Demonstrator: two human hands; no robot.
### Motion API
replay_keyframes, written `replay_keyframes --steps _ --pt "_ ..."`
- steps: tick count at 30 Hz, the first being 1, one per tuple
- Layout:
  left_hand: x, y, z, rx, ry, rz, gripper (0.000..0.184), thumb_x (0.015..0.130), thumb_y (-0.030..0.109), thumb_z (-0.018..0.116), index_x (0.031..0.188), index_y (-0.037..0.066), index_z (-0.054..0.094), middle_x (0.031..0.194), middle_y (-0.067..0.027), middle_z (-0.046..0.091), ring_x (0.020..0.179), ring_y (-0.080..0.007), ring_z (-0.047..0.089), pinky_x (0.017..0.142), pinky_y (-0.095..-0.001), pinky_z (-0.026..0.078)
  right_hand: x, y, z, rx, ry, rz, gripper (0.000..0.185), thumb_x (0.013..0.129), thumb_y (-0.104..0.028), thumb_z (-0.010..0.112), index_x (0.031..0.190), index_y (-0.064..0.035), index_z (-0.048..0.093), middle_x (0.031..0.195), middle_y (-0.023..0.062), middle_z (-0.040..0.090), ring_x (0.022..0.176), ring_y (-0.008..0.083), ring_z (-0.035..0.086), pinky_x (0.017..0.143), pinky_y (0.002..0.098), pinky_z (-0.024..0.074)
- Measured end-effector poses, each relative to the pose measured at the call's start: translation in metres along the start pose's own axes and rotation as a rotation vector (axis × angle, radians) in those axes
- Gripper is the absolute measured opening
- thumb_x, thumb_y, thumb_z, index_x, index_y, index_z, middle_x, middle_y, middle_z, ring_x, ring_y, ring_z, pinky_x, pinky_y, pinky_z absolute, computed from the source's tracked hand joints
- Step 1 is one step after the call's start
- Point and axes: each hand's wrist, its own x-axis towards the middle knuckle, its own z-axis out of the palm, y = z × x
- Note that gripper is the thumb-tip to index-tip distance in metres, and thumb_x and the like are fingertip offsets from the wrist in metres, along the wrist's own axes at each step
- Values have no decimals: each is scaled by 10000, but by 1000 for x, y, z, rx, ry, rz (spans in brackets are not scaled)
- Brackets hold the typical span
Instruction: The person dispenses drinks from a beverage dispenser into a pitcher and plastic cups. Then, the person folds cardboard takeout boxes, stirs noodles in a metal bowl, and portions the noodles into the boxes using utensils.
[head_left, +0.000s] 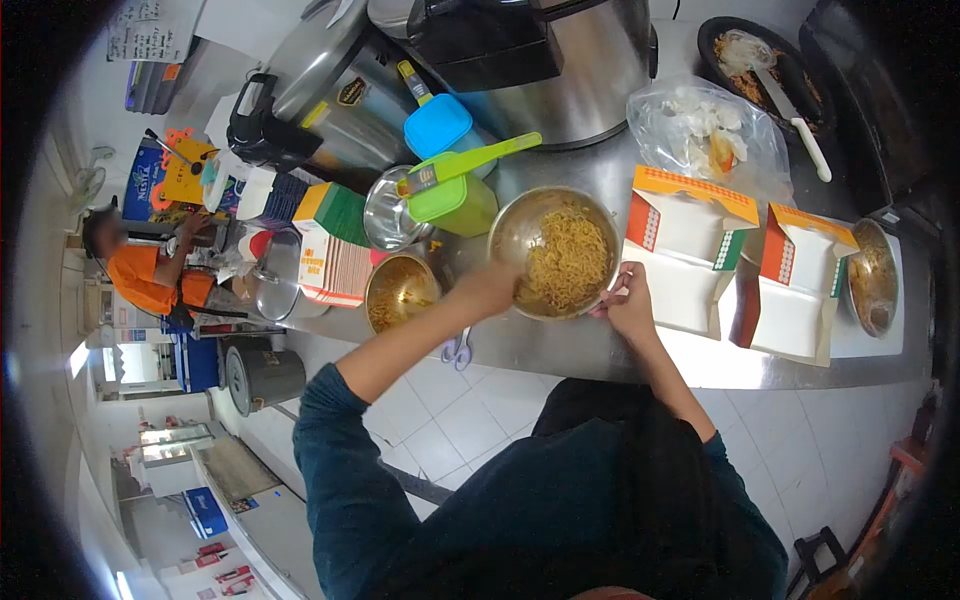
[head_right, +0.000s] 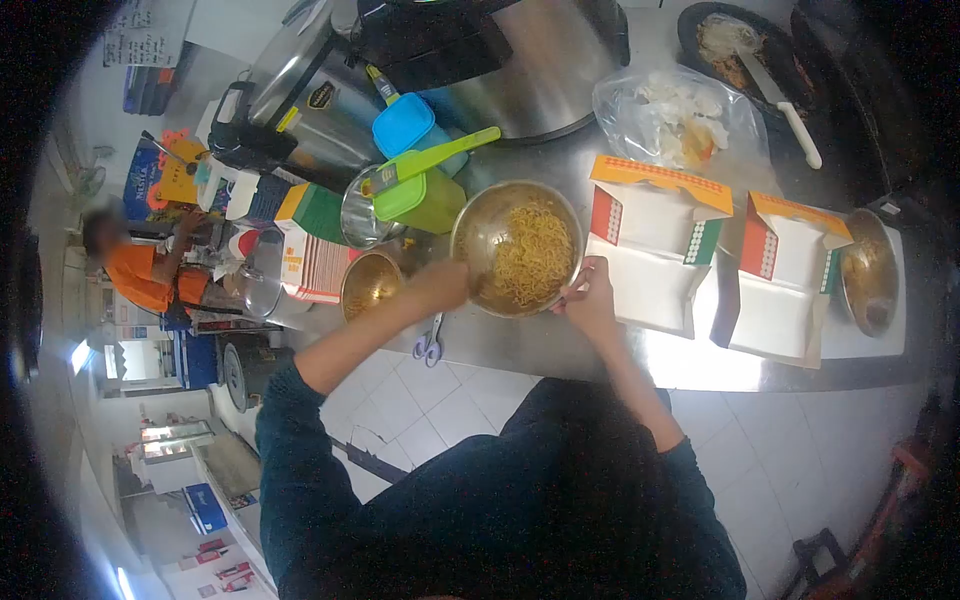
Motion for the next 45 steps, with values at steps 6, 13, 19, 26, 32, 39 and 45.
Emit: replay_keyframes --steps 6,13,19,26,32,39,45 --pt "53 -29 61 -804 -85 60 140 723 133 513 725 44 620 724 -176 593 656 -318 580 613 -371 450 -5 -19 2 -116 -58 51 353 764 92 431 1016 -87 261 725 84 446 528 191 574 414 257 488" --pt "36 -15 63 -597 347 -30 228 798 208 508 747 11 614 521 -31 522 481 -108 476 461 -287 374 4 -16 5 -93 -9 -20 329 773 73 436 1015 -72 268 712 92 464 514 178 561 426 248 468" --pt "22 -9 57 -866 413 21 204 813 190 510 792 17 616 505 1 477 469 -55 408 435 -217 332 14 -11 -1 -6 3 6 333 764 62 453 1023 -57 282 726 90 463 530 187 568 447 252 486" --pt "4 -13 47 -1136 348 -36 193 826 167 501 809 9 612 518 19 463 464 -41 390 421 -194 315 20 -10 -7 41 -5 39 345 761 64 454 1037 -55 284 740 95 447 539 213 587 439 259 505" --pt "-15 -11 -29 -1157 179 -101 194 822 169 507 823 3 608 516 36 445 461 -27 370 418 -177 297 21 -11 -7 56 -14 54 350 764 60 456 1049 -55 289 739 89 453 530 201 584 437 254 506" --pt "13 -8 -4 169 392 148 132 708 75 473 691 16 590 624 -159 566 592 -274 575 508 -365 455 21 -15 -11 0 14 47 359 769 54 460 1085 -44 323 710 70 469 498 160 561 409 247 457" --pt "-2 8 -85 374 316 20 132 697 70 479 652 29 596 658 -177 580 600 -308 592 521 -379 482 24 -6 -9 -175 86 -104 403 775 14 461 1156 -10 332 698 76 482 489 146 526 447 253 429"
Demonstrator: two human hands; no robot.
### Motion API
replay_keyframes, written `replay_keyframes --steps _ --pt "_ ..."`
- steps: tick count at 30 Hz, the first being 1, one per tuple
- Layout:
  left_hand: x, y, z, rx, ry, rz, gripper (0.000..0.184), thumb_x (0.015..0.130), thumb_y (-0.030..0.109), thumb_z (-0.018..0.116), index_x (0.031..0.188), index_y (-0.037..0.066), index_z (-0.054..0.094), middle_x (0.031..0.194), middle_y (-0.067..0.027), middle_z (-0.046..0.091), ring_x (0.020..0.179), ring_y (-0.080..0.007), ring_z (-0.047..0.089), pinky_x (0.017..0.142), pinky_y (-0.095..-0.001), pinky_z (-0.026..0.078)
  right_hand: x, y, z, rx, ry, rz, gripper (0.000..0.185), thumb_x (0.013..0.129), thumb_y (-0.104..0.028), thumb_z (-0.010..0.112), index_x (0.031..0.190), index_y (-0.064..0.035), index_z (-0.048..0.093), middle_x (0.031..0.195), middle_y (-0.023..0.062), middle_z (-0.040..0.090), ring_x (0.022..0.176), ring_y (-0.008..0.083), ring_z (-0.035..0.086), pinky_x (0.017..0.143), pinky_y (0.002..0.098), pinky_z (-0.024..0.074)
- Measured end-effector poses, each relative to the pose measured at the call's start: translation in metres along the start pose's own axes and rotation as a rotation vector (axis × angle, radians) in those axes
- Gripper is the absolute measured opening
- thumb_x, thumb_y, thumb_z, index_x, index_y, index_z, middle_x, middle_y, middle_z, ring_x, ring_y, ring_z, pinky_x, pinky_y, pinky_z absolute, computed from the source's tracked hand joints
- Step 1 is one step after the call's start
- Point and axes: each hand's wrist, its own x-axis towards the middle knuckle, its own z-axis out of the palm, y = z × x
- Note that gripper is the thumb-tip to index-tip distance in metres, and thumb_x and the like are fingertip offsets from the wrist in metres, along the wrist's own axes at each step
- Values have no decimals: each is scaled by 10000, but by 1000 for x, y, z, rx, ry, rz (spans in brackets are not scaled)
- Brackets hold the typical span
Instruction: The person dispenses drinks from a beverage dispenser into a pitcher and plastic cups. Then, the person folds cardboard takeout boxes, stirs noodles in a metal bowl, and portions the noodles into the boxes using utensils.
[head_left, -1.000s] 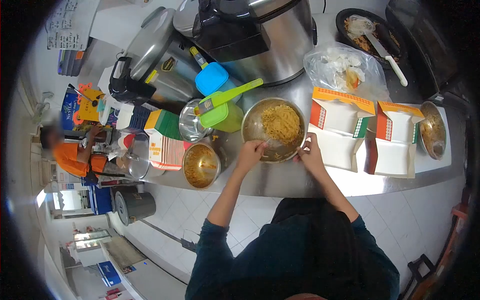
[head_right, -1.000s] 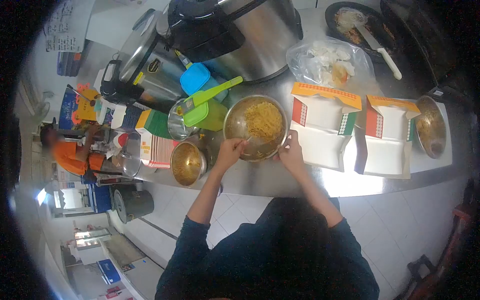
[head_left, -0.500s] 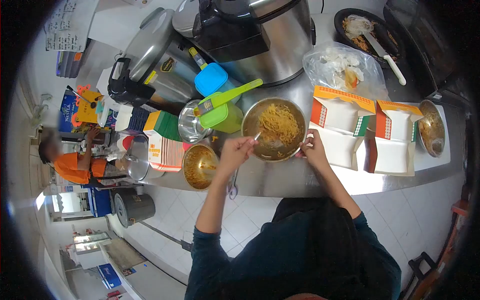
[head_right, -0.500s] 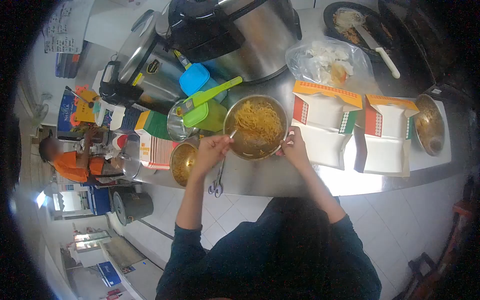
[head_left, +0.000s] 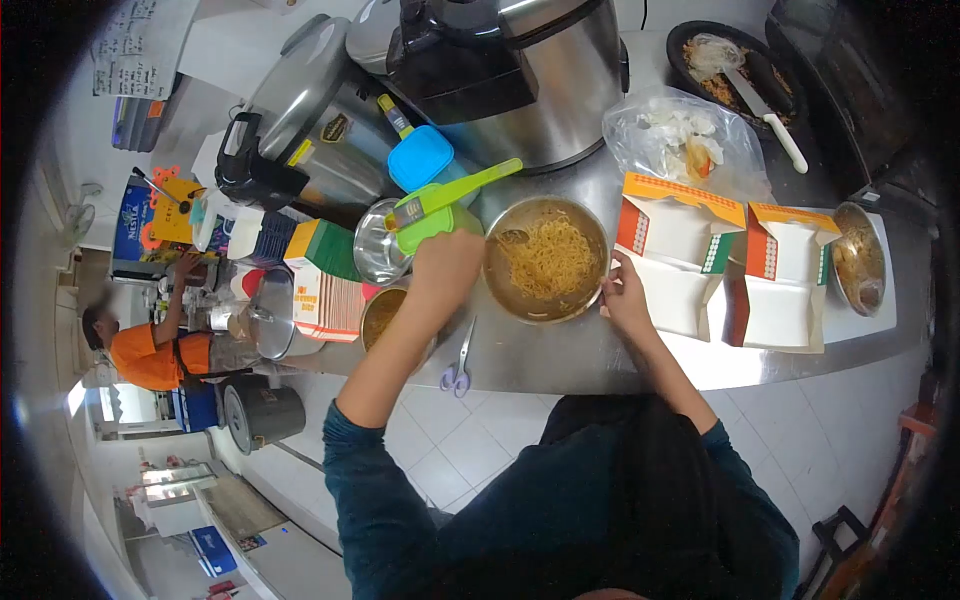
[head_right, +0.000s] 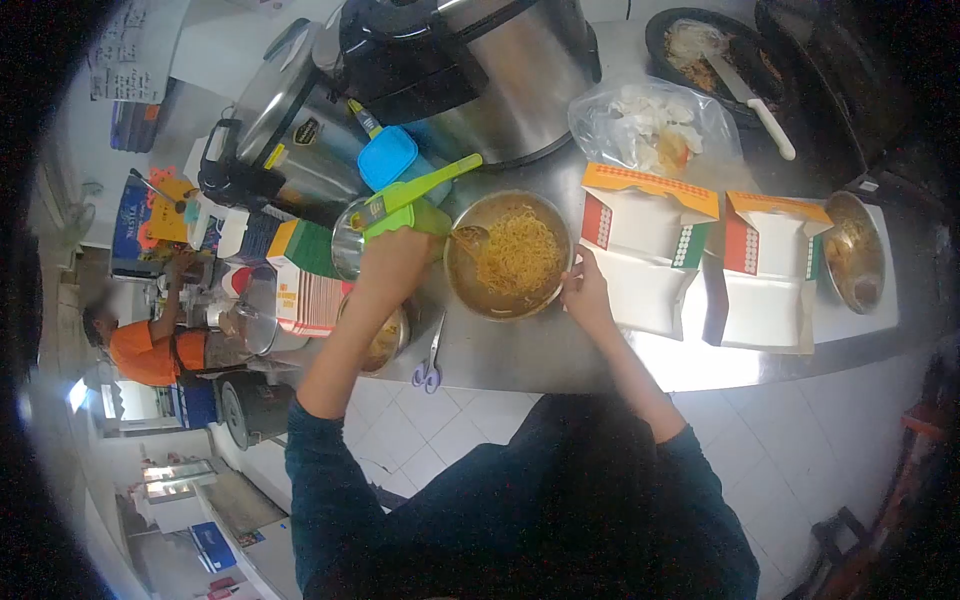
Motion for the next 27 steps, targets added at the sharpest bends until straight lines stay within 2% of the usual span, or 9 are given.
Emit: replay_keyframes --steps 3,6,9,12,14,16,19,22,27 --pt "4 2 3 -11 33 -14 122 690 65 490 651 25 598 660 -181 579 605 -308 595 531 -375 487 8 15 -1 -107 31 -81 453 760 -16 457 1196 24 339 706 114 506 565 173 532 545 277 437" --pt "19 -1 39 -63 29 -67 114 686 59 498 677 13 602 656 -193 575 622 -322 593 545 -383 488 14 30 0 -153 87 -188 477 742 -39 445 1199 51 342 730 158 524 636 201 524 620 291 425" --pt "39 -2 78 -152 23 -56 125 686 56 497 720 17 610 664 -192 575 651 -334 590 574 -393 486 17 28 -6 -241 -40 -147 510 767 44 402 1249 65 236 1075 153 494 863 117 513 758 206 404" --pt "70 -13 135 -329 15 76 145 691 60 491 760 39 617 716 -177 584 684 -331 586 599 -390 481 16 17 -4 -223 49 -186 510 704 -45 449 1194 54 346 776 186 534 649 216 519 635 294 421" --pt "72 -12 145 -379 -9 216 162 698 68 488 801 58 613 766 -158 588 706 -317 584 603 -379 477 16 13 -3 -198 61 -182 505 701 -51 451 1186 54 357 786 185 534 653 217 522 640 298 423" --pt "56 -2 121 -334 -35 381 188 708 80 487 857 79 602 820 -132 588 727 -293 582 600 -362 472 16 11 -3 -188 71 -169 495 705 -55 451 1182 49 367 779 179 530 654 214 527 634 298 427" --pt "18 9 83 -140 -28 458 227 720 95 482 927 70 570 820 -102 570 719 -260 577 585 -340 469 12 11 -5 -188 59 -112 478 719 -54 448 1184 33 375 750 155 517 631 195 534 600 288 433" --pt "-15 -4 82 -91 72 511 243 722 110 481 950 65 551 756 -70 542 692 -218 569 580 -317 471 11 1 -10 -148 5 -66 472 729 -41 444 1192 15 376 733 122 503 570 159 528 542 265 436" --pt "-42 -21 62 125 91 516 137 688 103 495 804 72 559 725 -36 556 664 -163 574 500 -277 457 7 -8 -11 -36 -18 -72 491 741 18 424 1223 -54 372 712 33 447 508 80 488 469 213 421"
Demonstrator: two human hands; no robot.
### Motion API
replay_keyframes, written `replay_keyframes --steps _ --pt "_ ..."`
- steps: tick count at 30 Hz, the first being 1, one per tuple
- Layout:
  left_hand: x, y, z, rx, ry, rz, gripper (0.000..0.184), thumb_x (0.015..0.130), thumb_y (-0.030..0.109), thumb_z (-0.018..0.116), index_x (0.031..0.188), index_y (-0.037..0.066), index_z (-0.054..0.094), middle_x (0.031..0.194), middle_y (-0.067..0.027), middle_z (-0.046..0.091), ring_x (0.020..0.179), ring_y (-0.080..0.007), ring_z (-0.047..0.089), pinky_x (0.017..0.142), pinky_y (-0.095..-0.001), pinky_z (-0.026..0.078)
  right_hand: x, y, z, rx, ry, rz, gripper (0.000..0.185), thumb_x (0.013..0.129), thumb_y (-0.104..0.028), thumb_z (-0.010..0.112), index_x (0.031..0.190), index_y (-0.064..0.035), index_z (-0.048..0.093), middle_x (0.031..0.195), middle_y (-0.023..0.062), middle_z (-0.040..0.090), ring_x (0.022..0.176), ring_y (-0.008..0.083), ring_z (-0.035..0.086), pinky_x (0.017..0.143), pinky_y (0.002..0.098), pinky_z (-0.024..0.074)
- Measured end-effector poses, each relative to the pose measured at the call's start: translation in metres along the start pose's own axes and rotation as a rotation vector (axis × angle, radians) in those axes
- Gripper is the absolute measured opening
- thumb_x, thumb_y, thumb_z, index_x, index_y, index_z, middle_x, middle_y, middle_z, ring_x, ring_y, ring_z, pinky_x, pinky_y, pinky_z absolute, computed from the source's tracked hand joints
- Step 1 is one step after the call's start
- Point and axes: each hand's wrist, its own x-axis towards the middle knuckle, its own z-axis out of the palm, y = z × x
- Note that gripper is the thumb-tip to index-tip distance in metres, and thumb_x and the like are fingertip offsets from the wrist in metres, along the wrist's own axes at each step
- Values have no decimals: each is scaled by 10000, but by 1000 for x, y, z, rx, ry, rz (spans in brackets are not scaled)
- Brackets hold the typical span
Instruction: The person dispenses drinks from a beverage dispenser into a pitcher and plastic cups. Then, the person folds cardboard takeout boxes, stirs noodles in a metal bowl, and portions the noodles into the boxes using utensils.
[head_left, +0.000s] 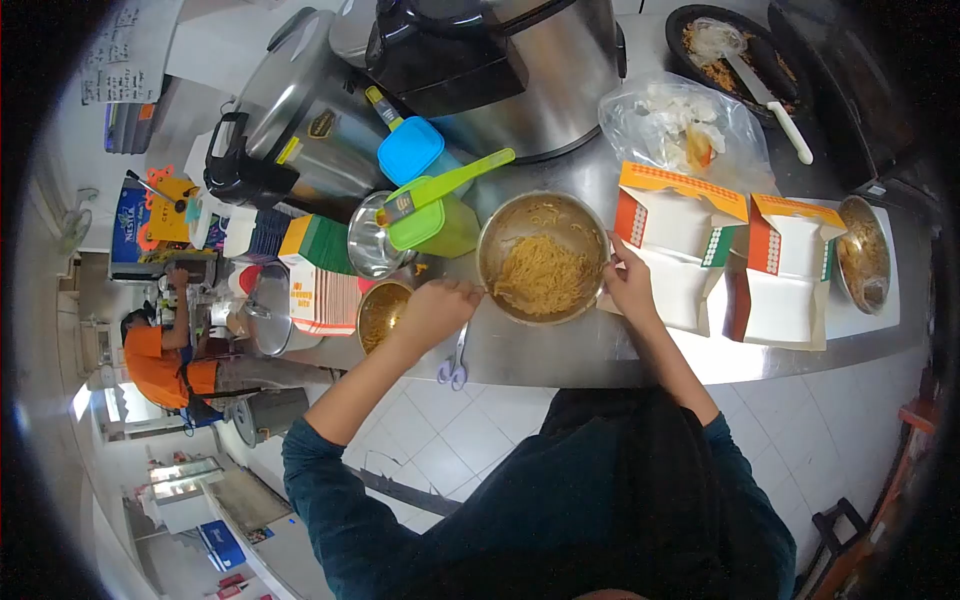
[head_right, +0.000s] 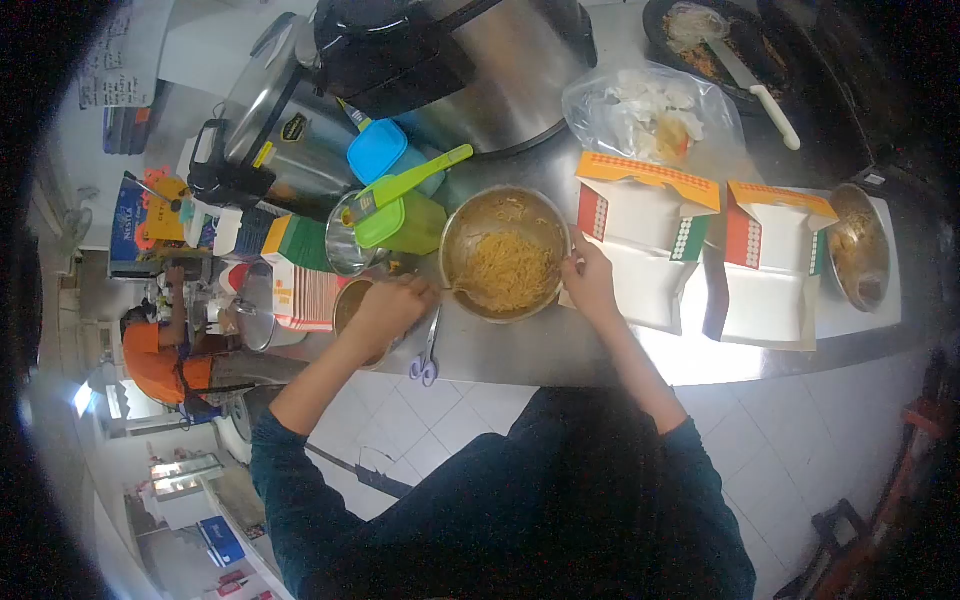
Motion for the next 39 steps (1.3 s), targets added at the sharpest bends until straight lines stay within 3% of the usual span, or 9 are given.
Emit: replay_keyframes --steps 4,7,10,22,25,29,32,36,39 --pt "10 -2 -39 -24 -24 -213 137 693 104 501 804 60 569 704 -61 550 639 -198 574 523 -302 469 2 -2 -4 -25 -46 3 501 754 31 418 1237 -89 368 720 18 439 510 65 474 468 201 418" --pt "24 2 -58 -38 -179 -260 88 679 75 498 714 47 574 683 -80 570 605 -223 587 501 -321 468 4 -3 -5 -25 -69 23 500 762 37 419 1243 -85 357 737 25 445 509 65 470 471 199 418" --pt "34 -5 -60 -62 -61 -281 85 663 54 492 642 41 573 665 -109 580 582 -250 589 493 -334 465 4 -4 -4 -35 -49 8 448 775 9 416 1217 -51 374 705 66 473 523 98 509 473 232 451" --pt "59 -42 -145 -50 -258 -451 122 638 124 560 640 9 603 621 -178 572 646 -303 585 569 -375 463 -17 -6 1 133 -38 125 440 777 -13 498 1177 -46 318 737 67 478 553 143 570 469 243 483" --pt "71 -66 -162 -213 -445 -433 150 651 162 571 647 21 621 670 -170 589 651 -300 582 578 -365 453 -18 -6 0 167 -74 144 447 784 5 477 1188 -61 297 792 52 422 577 120 543 515 240 499" --pt "77 -83 -153 -444 -575 -306 181 693 192 539 726 41 634 696 -144 602 647 -261 580 608 -336 440 -24 -10 0 193 -92 201 463 784 17 474 1185 -68 260 771 69 449 613 163 574 531 262 514" --pt "72 -76 -116 -588 -513 -275 207 727 208 513 788 46 626 746 -130 606 692 -234 574 639 -324 431 -30 -7 3 298 -116 253 445 782 29 476 1154 -63 249 753 78 469 630 192 586 551 272 522" --pt "54 -33 -24 -804 -307 -400 222 751 210 501 835 34 606 757 -129 603 715 -261 572 650 -359 432 -36 -1 8 380 -139 267 400 782 35 480 1103 -55 260 740 80 477 636 206 587 578 283 526" --pt "49 -8 -6 -513 -191 -638 206 725 182 517 828 30 610 743 -137 604 681 -307 575 634 -384 440 -37 -1 9 384 -124 265 428 783 39 480 1136 -56 256 736 74 475 642 202 586 590 280 524"
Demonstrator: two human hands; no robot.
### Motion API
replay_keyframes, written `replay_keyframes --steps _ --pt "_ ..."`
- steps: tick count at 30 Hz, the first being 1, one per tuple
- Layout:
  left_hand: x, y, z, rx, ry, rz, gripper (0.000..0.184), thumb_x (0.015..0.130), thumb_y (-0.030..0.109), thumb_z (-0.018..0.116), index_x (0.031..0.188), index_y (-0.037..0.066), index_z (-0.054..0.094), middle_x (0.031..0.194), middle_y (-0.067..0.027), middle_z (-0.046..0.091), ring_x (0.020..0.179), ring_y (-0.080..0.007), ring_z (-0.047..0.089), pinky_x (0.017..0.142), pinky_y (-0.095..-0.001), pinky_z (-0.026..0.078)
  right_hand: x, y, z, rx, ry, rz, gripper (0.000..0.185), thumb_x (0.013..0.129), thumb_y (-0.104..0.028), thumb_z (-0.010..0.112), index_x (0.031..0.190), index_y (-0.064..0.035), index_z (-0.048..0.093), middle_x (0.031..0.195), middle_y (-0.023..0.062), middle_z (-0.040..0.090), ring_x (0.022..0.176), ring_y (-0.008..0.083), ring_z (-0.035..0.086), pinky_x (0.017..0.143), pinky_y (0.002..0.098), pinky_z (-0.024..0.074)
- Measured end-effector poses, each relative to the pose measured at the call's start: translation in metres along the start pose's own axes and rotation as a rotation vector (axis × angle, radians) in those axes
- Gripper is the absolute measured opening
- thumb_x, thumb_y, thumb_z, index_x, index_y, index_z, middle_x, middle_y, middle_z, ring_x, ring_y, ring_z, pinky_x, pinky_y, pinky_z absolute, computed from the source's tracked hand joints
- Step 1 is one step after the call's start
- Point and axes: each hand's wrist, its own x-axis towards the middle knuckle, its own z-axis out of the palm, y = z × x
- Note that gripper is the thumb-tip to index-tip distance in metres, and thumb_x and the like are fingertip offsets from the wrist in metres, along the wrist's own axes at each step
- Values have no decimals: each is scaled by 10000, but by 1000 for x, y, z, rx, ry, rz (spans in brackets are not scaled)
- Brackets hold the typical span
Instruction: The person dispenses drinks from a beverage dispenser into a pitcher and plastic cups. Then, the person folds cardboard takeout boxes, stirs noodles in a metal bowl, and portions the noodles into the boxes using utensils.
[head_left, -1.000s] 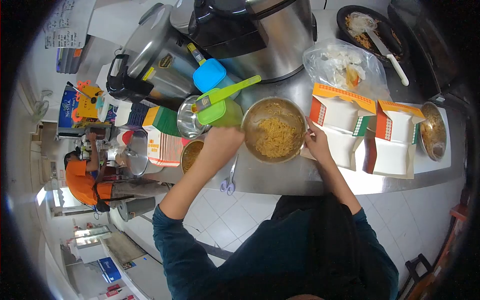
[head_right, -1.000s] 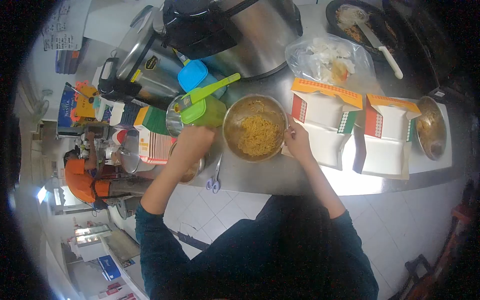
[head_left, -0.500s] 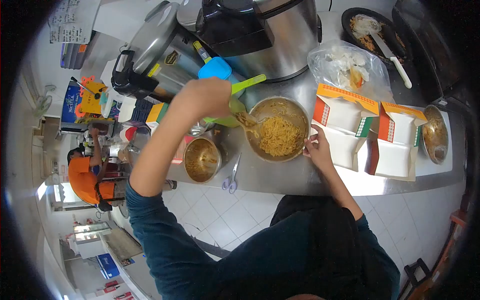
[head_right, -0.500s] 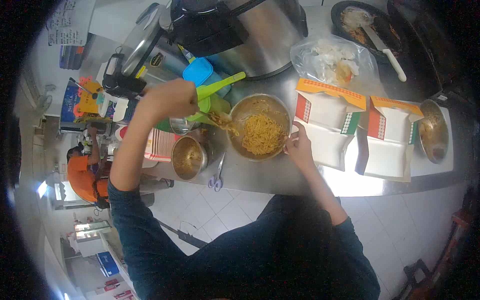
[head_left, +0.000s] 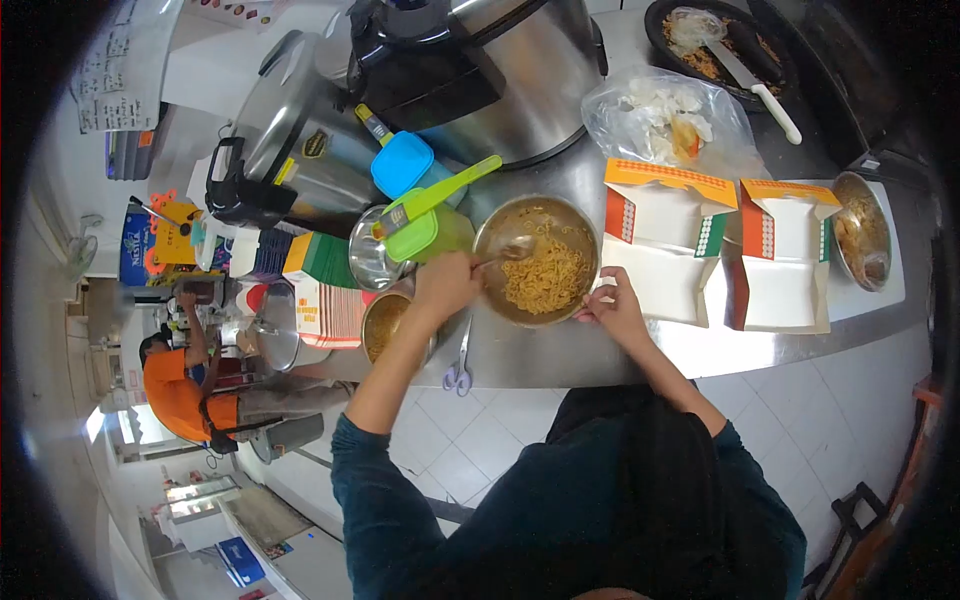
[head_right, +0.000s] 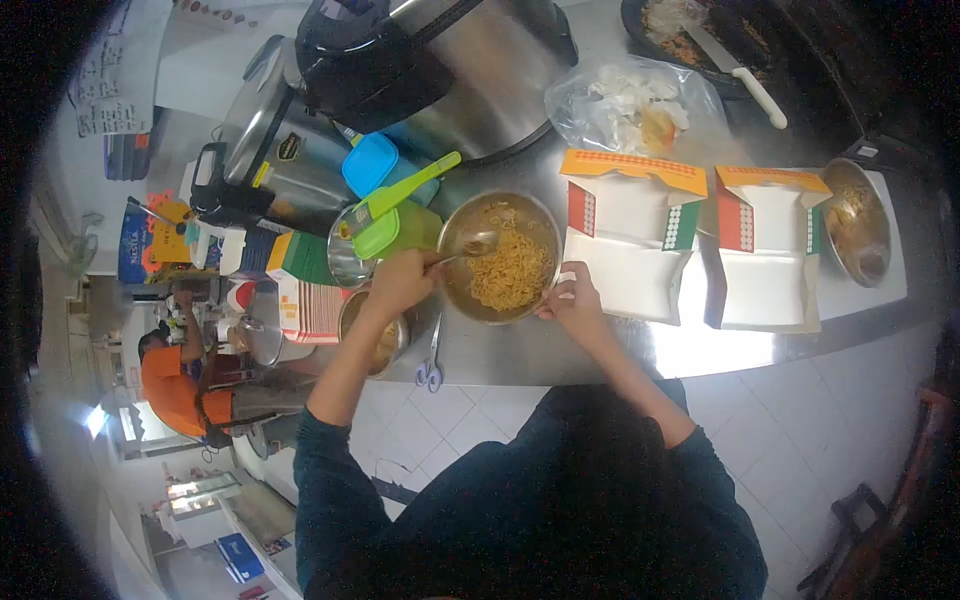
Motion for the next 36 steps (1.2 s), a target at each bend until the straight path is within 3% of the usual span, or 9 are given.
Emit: replay_keyframes --steps 6,9,12,15,18,27,30,33,36 --pt "14 -8 18 228 99 -95 179 667 129 542 783 14 614 692 -207 573 633 -314 580 606 -393 447 1 2 1 -71 80 -203 558 739 81 495 1239 -33 277 712 72 498 615 186 590 539 264 524" --pt "24 -24 53 -88 55 109 186 701 151 516 665 -16 589 641 -196 570 644 -352 567 581 -375 466 3 6 6 -77 115 -223 572 730 96 495 1249 -30 290 724 58 490 610 175 585 532 254 520" --pt "12 -16 61 -420 -22 112 161 696 124 526 680 -19 599 638 -174 575 640 -359 562 588 -388 461 3 4 6 -64 134 -197 560 728 95 501 1240 -26 307 731 53 485 608 168 583 525 249 516" --pt "-14 3 51 -400 96 119 187 743 89 473 861 37 609 757 -152 589 660 -302 575 620 -381 457 5 8 3 -112 138 -199 544 731 82 512 1228 -26 319 738 57 486 602 163 581 522 251 518" --pt "-41 15 61 16 186 179 300 748 62 437 1031 52 537 813 -124 574 635 -279 582 573 -364 479 3 9 3 -68 152 -189 489 734 73 515 1186 -18 350 740 62 489 603 162 583 522 251 518" --pt "-69 45 84 269 113 250 320 711 37 431 1000 -90 478 672 -141 529 542 -238 586 481 -317 489 1 14 5 14 149 -186 342 734 75 481 1053 5 376 755 67 483 620 187 594 547 253 520" --pt "-27 23 96 135 49 245 258 752 52 443 974 -33 543 619 -120 532 464 -188 538 411 -298 438 2 13 4 36 130 -183 349 734 72 480 1058 4 369 751 65 481 613 185 592 546 254 520" --pt "6 5 64 -585 -420 5 191 798 116 481 896 -10 586 582 -67 522 396 -96 443 332 -224 330 3 12 3 48 126 -168 356 735 68 481 1066 4 367 744 65 481 604 184 590 543 256 520" --pt "5 1 68 -1083 -694 -265 215 822 177 499 933 11 578 584 -4 499 393 -33 348 327 -172 237 6 10 2 14 130 -163 356 738 64 484 1071 5 371 740 65 485 597 182 588 538 256 521"
